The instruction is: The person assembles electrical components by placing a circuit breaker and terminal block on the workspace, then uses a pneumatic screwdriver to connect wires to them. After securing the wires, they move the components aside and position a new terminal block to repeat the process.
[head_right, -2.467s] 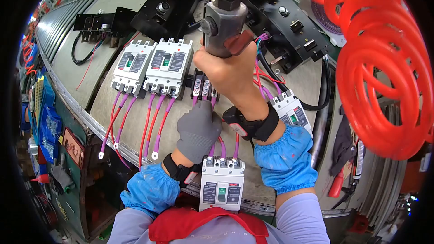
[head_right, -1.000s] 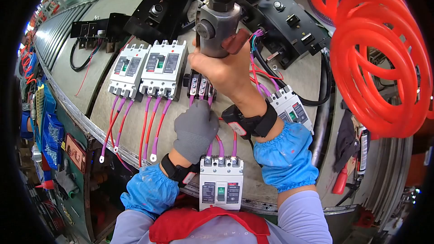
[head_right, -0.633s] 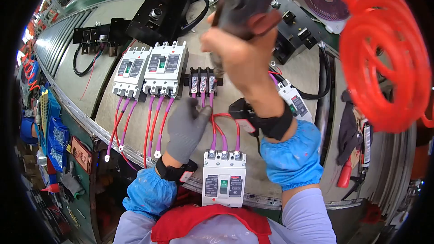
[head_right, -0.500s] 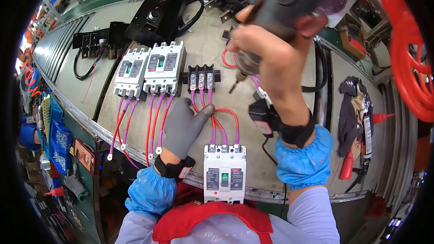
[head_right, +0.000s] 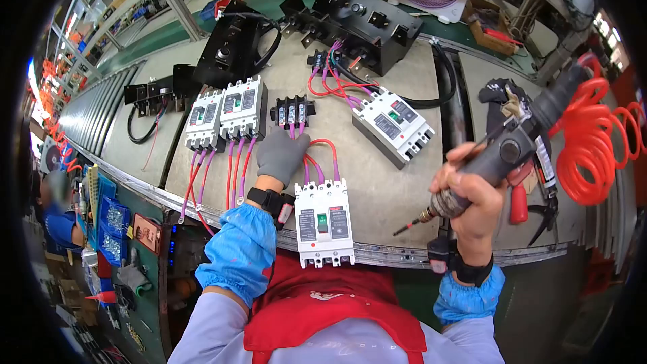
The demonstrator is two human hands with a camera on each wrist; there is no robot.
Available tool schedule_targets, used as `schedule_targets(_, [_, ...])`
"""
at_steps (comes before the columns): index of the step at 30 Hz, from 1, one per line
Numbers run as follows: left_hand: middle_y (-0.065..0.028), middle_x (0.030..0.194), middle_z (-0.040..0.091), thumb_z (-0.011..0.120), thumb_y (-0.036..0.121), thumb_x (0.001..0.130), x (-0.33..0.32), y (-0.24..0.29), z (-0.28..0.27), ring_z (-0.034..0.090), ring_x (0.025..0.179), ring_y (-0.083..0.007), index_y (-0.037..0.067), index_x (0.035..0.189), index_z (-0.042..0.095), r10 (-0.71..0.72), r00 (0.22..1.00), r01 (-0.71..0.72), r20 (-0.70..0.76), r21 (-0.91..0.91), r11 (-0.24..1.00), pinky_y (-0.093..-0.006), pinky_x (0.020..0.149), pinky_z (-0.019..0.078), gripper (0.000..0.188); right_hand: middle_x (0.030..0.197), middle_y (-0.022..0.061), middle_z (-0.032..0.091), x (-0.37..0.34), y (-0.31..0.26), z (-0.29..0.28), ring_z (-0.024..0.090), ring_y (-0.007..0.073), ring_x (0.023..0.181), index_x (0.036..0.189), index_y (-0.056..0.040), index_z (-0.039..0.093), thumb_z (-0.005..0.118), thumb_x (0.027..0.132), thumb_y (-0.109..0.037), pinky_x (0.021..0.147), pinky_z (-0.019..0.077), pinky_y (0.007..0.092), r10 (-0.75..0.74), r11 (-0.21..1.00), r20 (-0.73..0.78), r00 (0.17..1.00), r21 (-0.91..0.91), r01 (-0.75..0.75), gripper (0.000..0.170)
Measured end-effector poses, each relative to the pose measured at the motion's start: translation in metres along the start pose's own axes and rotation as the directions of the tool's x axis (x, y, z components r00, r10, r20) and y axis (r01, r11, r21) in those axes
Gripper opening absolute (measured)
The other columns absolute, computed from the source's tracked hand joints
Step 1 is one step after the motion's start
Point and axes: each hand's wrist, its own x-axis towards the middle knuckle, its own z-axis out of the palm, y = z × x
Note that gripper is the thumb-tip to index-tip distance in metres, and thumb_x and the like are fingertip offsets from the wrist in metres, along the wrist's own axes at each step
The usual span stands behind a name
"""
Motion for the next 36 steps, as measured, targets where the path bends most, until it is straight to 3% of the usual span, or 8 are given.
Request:
schedule_targets(4, [-0.0155,0.074,0.065,0.064,0.046,0.083,0.0,-0.032,-0.009,0.066,0.06,-0.0242,-0.007,0.097,0.06,-0.004,0.976,0.105,0.217,-0.455,0.884,-0.0336,0.053,0.0513,0.054,0.069,0.012,0.051,-0.039,-0.003,-0.048,0.053,0.0222,0.052,0.094,0.003,0.05,0.057,0.065,-0.005,0.053,0.0501,0.0379,0.036,0.999,-0.165,0.986,-0.002,-0.036,0.031])
schedule_targets(6, [-0.0195,0.082,0.066,0.061,0.05,0.083,-0.033,-0.042,-0.034,0.067,0.069,-0.0282,-0.008,0.103,0.058,0.192,0.957,-0.098,0.219,-0.379,0.92,-0.0378,0.064,0.0524,0.062,0.069,0.0116,0.051,-0.059,-0.01,-0.08,0.053,0.0225,0.052,0.094,0.0018,0.05,0.054,0.066,-0.004,0.052,0.0499,0.0381,0.104,0.99,-0.203,0.974,-0.076,-0.122,0.029])
schedule_targets(11, [-0.0231,0.101,0.063,0.066,0.055,0.08,-0.14,-0.039,-0.067,0.066,0.083,-0.0245,-0.011,0.131,0.04,0.227,0.758,0.082,0.611,-0.435,0.897,-0.0365,0.074,0.0535,0.087,0.06,0.009,0.048,-0.105,-0.009,-0.144,0.051,0.0214,0.051,0.09,-0.0005,0.051,0.053,0.068,-0.007,0.052,0.0472,0.0341,0.21,0.976,-0.43,0.878,0.037,-0.215,0.023])
schedule_targets(12, [-0.0238,0.107,0.062,0.074,0.05,0.074,-0.158,-0.028,-0.074,0.065,0.094,-0.0314,-0.009,0.139,0.028,0.292,0.745,0.111,0.599,-0.544,0.832,-0.0388,0.083,0.0518,0.099,0.06,0.0094,0.048,-0.114,-0.009,-0.154,0.051,0.0217,0.051,0.09,0.0002,0.051,0.053,0.067,-0.007,0.051,0.0477,0.0339,0.227,0.972,-0.455,0.861,0.056,-0.226,0.024])
schedule_targets(15, [-0.0275,0.122,0.053,0.079,0.046,0.069,-0.184,-0.026,-0.043,0.056,0.111,-0.0366,-0.006,0.143,0.018,0.51,0.837,-0.329,0.199,-0.561,0.759,-0.0421,0.092,0.0477,0.109,0.06,0.0096,0.049,-0.138,0.001,-0.178,0.051,0.0211,0.05,0.09,0.001,0.05,0.053,0.068,-0.007,0.05,0.048,0.0333,0.239,0.969,-0.494,0.836,0.064,-0.239,0.024])
schedule_targets(16, [-0.031,0.136,0.038,0.082,0.044,0.063,-0.202,-0.012,-0.048,0.046,0.121,-0.0431,-0.003,0.145,0.015,0.362,0.915,-0.315,0.177,-0.245,0.917,-0.0464,0.096,0.0446,0.115,0.06,0.0095,0.049,-0.145,0.002,-0.179,0.051,0.0209,0.05,0.09,0.0011,0.05,0.053,0.068,-0.007,0.05,0.0481,0.0332,0.251,0.966,-0.5,0.829,0.07,-0.251,0.024])
schedule_targets(19, [-0.0353,0.138,0.031,0.085,0.043,0.058,-0.22,0.022,-0.049,0.045,0.118,-0.0474,-0.003,0.145,0.017,0.438,0.897,-0.44,0.06,0.044,0.897,-0.0483,0.097,0.043,0.12,0.059,0.0098,0.051,-0.16,0.009,-0.177,0.053,0.0211,0.05,0.088,0.0017,0.051,0.054,0.069,-0.007,0.05,0.0485,0.0333,0.277,0.959,-0.52,0.808,0.096,-0.268,0.022])
schedule_targets(36, [-0.0264,0.142,0.033,0.073,0.048,0.059,-0.118,0.086,-0.013,0.051,0.107,-0.0457,0.002,0.141,0.033,0.144,0.985,-0.143,-0.096,0.017,0.99,-0.0501,0.086,0.0464,0.102,0.059,0.0091,0.05,-0.173,0.02,-0.152,0.053,0.0216,0.047,0.087,0.0011,0.051,0.054,0.067,-0.008,0.046,0.0489,0.0341,0.278,0.95,-0.375,0.884,-0.029,-0.311,0.022])
